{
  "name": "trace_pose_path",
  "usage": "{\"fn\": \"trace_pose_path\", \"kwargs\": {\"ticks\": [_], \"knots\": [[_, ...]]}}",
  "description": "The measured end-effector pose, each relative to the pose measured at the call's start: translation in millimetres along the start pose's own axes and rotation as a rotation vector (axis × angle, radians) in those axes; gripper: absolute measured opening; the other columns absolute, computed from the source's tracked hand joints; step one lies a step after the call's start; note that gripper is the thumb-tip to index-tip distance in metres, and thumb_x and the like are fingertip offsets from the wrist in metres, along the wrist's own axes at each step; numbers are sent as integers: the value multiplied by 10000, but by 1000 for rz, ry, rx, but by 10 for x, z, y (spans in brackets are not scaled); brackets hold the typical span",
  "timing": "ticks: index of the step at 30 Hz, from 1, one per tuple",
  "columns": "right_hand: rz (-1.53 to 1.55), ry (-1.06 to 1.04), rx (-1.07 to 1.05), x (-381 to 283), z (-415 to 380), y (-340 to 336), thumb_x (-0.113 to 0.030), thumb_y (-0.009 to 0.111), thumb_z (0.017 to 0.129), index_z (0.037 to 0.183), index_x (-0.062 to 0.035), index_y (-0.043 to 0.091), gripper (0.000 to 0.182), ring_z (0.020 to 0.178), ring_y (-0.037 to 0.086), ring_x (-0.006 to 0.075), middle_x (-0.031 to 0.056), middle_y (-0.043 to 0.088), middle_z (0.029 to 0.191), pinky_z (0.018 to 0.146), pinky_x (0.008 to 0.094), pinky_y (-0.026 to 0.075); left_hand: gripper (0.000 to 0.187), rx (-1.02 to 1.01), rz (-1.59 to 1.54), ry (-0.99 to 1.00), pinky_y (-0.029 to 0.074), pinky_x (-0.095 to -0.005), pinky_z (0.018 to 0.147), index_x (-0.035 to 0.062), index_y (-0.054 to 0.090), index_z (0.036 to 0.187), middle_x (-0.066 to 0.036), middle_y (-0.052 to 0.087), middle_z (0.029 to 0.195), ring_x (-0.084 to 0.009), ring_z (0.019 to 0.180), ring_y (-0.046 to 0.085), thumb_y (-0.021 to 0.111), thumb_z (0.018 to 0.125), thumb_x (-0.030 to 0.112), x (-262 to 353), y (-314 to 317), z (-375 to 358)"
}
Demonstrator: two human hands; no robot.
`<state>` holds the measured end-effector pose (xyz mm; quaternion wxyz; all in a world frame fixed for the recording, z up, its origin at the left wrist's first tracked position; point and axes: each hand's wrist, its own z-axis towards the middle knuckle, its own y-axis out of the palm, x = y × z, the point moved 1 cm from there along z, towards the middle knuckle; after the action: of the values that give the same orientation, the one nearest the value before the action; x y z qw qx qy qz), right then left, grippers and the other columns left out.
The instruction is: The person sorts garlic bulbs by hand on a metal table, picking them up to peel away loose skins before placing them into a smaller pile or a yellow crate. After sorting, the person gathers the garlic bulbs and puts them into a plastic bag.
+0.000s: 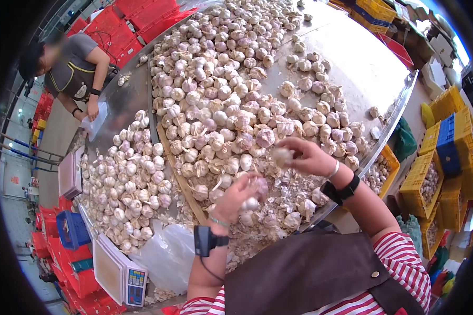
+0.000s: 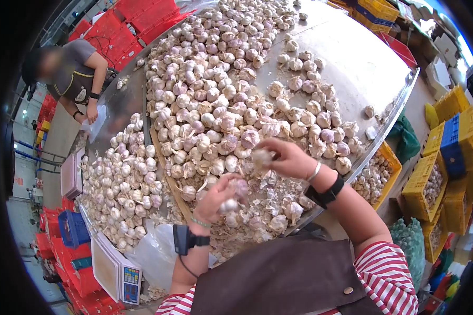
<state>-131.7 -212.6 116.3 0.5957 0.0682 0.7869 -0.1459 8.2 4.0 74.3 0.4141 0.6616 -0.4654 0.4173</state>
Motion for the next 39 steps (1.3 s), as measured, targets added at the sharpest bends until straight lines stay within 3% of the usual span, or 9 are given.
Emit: {"fn": "trace_pose_path", "kwargs": {"ticks": [8, 12, 14, 15, 17, 22, 25, 30, 39], "knots": [[-376, -522, -389, -61, -195, 1206, -284, 705, 820, 1135, -100, 631, 372, 959, 628, 326, 141, 652, 976, 863, 420, 508, 661, 183, 669, 455, 461, -410, 960, 138, 538, 1319, -89, 585, 1204, -283, 1137, 571, 737, 746, 400, -859, 461, -697], [-268, -638, -174, -179, -220, 1126, -339, 709, 847, 1167, -57, 596, 441, 1038, 600, 338, 163, 619, 1116, 916, 423, 492, 663, 493, 166, 84, 393, -418, 1031, 145, 533, 1321, -72, 549, 1232, -277, 1174, 507, 630, 799, 542, -1196, 388, -783], [-288, -555, -89, -25, -118, 946, -305, 704, 859, 1160, -53, 601, 405, 1043, 605, 329, 148, 631, 1112, 918, 423, 493, 628, -4, -1308, 334, 357, -459, 1078, 156, 475, 1375, -99, 496, 1276, -238, 1197, 466, 476, 926, 595, -789, 91, -714], [-334, -513, -69, -26, -101, 808, -292, 700, 863, 1155, -59, 608, 385, 1041, 609, 325, 142, 636, 1110, 916, 420, 496, 680, 68, -1690, 244, 581, -393, 795, 149, 483, 1365, -106, 495, 1292, -257, 1192, 504, 664, 839, 541, -824, -167, -735], [-387, -473, -12, -59, -55, 523, -258, 713, 854, 1118, -77, 630, 331, 1021, 625, 314, 130, 650, 1082, 897, 407, 510, 673, -207, -1692, 422, 535, -469, 871, 123, 510, 1348, -111, 466, 1321, -274, 1260, 425, 688, 823, 506, -306, -599, -833], [-639, -292, 193, 42, 387, -130, -76, 705, 831, 1124, -81, 644, 299, 965, 654, 272, 126, 665, 1080, 789, 357, 550, 597, 1261, -1028, 583, 356, -551, 1085, 125, 461, 1375, -116, 469, 1377, -353, 1310, 415, 571, 893, 459, 217, -2081, -1543], [-804, -234, 259, 67, 795, -325, -77, 663, 819, 1156, -94, 632, 339, 1053, 610, 341, 158, 649, 1075, 905, 416, 499, 520, 1667, -846, 465, 361, -548, 1065, 134, 481, 1350, -103, 475, 1371, -309, 1290, 436, 528, 923, 426, 308, -2262, -1683], [-948, -159, 153, 272, 1468, -241, -60, 641, 794, 1218, -106, 610, 428, 1062, 605, 348, 167, 625, 1129, 891, 424, 501, 279, 994, -466, 406, 508, -370, 854, 74, 594, 1161, -88, 621, 1155, -198, 1039, 599, 524, 970, 265, 76, -1587, -1161], [-949, -53, 63, 286, 1641, -314, -185, 702, 713, 1184, -132, 620, 481, 954, 647, 355, 176, 684, 954, 829, 432, 521, 190, 783, -333, 141, 518, -260, 776, 47, 609, 1114, -46, 665, 1024, -142, 909, 641, 551, 992, 181, -22, -524, -503]]}}
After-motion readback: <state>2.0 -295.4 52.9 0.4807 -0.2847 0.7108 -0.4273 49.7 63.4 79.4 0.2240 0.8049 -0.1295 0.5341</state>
